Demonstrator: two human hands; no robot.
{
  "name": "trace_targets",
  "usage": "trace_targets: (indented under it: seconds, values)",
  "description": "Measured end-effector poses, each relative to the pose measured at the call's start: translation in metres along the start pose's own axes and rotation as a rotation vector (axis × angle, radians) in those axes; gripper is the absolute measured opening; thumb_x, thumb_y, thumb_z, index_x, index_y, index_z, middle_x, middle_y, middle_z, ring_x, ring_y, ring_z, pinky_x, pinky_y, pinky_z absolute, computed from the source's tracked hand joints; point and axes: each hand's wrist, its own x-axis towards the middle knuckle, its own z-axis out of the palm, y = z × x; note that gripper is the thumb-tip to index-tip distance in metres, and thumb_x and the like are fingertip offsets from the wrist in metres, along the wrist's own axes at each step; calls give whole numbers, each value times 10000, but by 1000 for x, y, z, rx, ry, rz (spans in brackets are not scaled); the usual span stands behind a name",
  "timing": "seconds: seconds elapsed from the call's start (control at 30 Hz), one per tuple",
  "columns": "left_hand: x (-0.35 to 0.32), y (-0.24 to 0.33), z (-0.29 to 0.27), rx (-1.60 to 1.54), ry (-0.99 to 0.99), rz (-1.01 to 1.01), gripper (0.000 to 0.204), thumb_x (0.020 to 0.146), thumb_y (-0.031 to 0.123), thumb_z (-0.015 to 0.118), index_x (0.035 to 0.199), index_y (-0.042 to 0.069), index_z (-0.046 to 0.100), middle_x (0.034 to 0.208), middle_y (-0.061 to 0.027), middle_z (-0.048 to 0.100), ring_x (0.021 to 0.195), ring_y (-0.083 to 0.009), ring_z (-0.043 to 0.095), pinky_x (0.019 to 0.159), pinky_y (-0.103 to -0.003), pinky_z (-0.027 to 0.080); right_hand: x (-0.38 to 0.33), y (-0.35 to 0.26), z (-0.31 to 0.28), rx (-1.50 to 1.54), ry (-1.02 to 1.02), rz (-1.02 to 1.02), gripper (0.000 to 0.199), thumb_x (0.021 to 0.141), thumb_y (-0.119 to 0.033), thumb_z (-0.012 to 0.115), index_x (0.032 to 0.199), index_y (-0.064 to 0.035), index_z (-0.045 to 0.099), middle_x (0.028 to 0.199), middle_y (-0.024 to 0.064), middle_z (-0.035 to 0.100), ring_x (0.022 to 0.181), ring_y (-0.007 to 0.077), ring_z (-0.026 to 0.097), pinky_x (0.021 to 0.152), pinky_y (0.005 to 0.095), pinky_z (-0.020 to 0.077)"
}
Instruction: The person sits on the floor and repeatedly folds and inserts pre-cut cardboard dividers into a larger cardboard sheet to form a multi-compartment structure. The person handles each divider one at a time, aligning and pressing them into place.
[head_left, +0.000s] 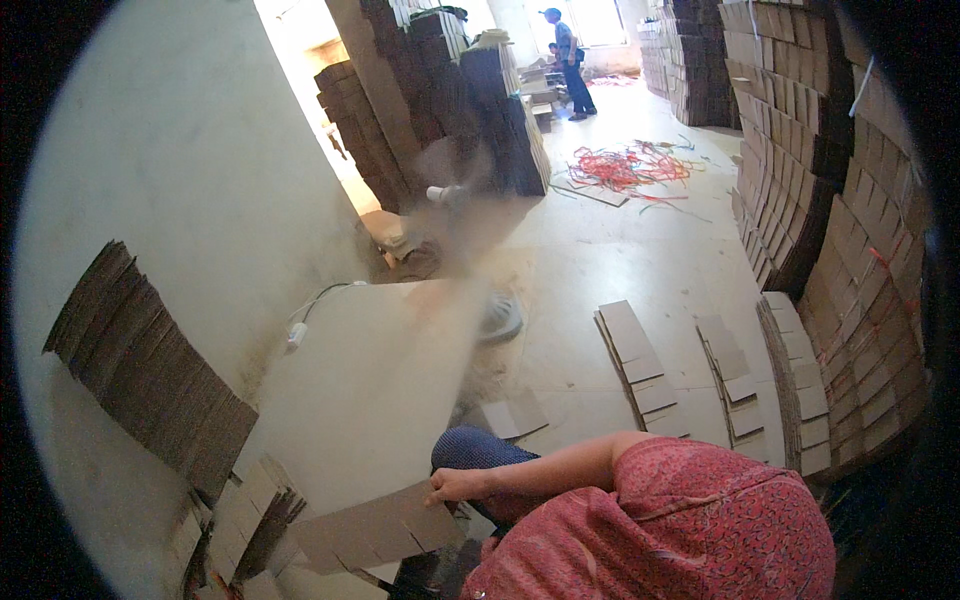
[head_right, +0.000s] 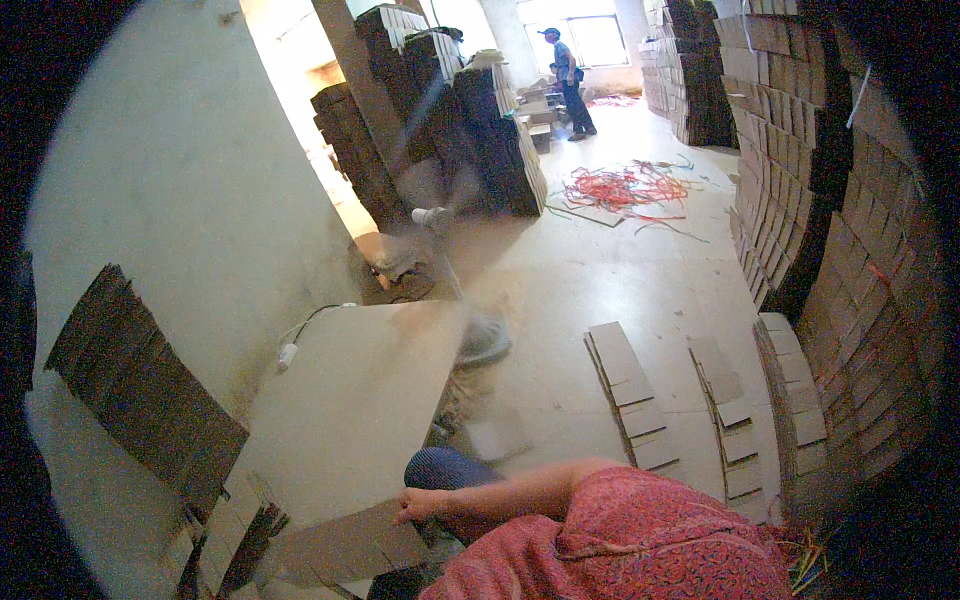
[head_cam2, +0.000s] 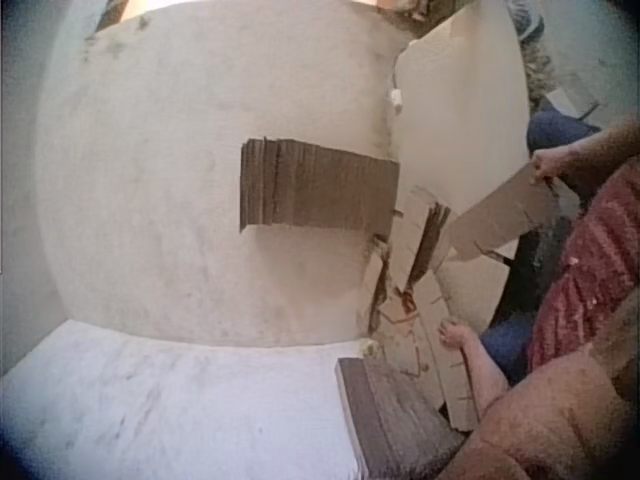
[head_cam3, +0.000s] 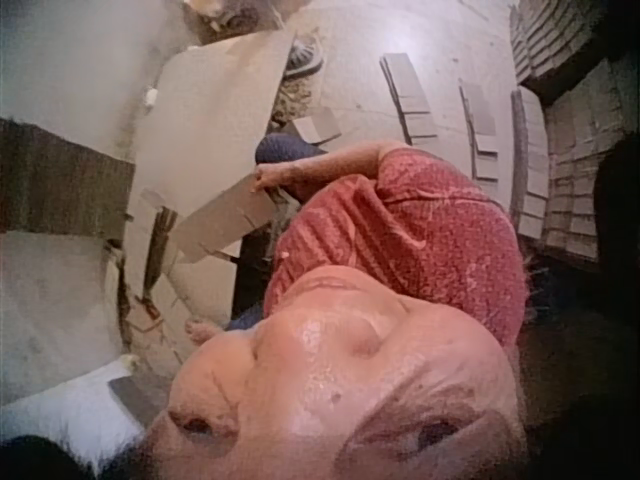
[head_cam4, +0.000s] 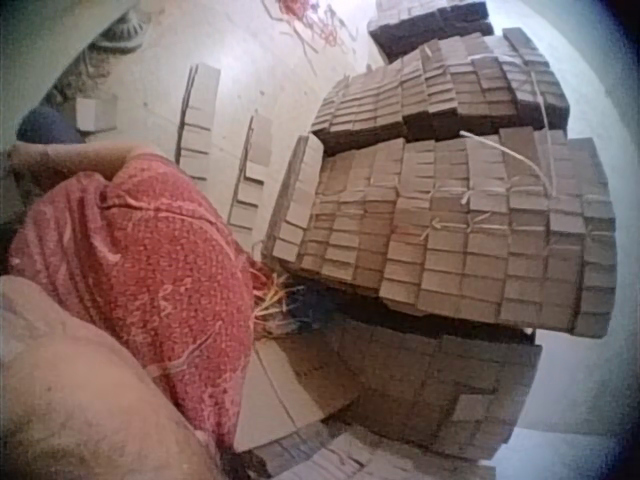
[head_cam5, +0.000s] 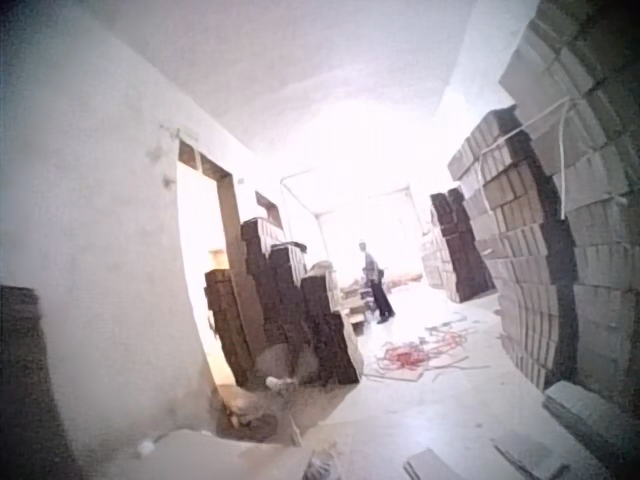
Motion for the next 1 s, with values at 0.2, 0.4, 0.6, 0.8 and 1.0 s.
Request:
trace_targets:
  seconds: [0.2,0.4,0.6,0.8,1.0]
  values:
    - [-7,-9,21,8,254,56,312,878,303,528,1140,138,571,1097,-77,603,962,-309,574,816,-430,448,-7,-18,4,57,35,0,375,829,-287,662,662,21,527,611,-34,435,562,97,407,478,317,341]
    - [-1,-5,20,37,52,10,466,873,417,526,1245,137,514,1238,-136,526,1120,-347,491,922,-487,393,-4,4,5,59,34,58,381,821,-310,670,680,22,547,613,-28,465,565,106,427,493,319,356]
    - [-5,5,-14,11,-202,-105,484,884,402,513,1273,115,496,1275,-130,509,1131,-346,487,931,-481,393,5,3,13,-78,46,-16,344,841,-288,661,735,27,577,660,1,516,581,108,463,521,304,409]
    - [-2,50,-66,-52,-291,-300,499,832,205,616,1264,7,464,1283,-203,471,1201,-334,434,1007,-490,329,-44,-64,-5,24,36,99,362,864,-308,629,829,53,622,722,27,585,646,125,537,601,295,463]
    - [-5,36,-91,-16,-194,-179,475,889,431,493,1235,109,533,1315,-109,481,1166,-308,465,952,-468,381,0,-14,6,32,-75,102,383,868,-309,623,827,72,616,740,50,611,662,134,568,614,296,474]
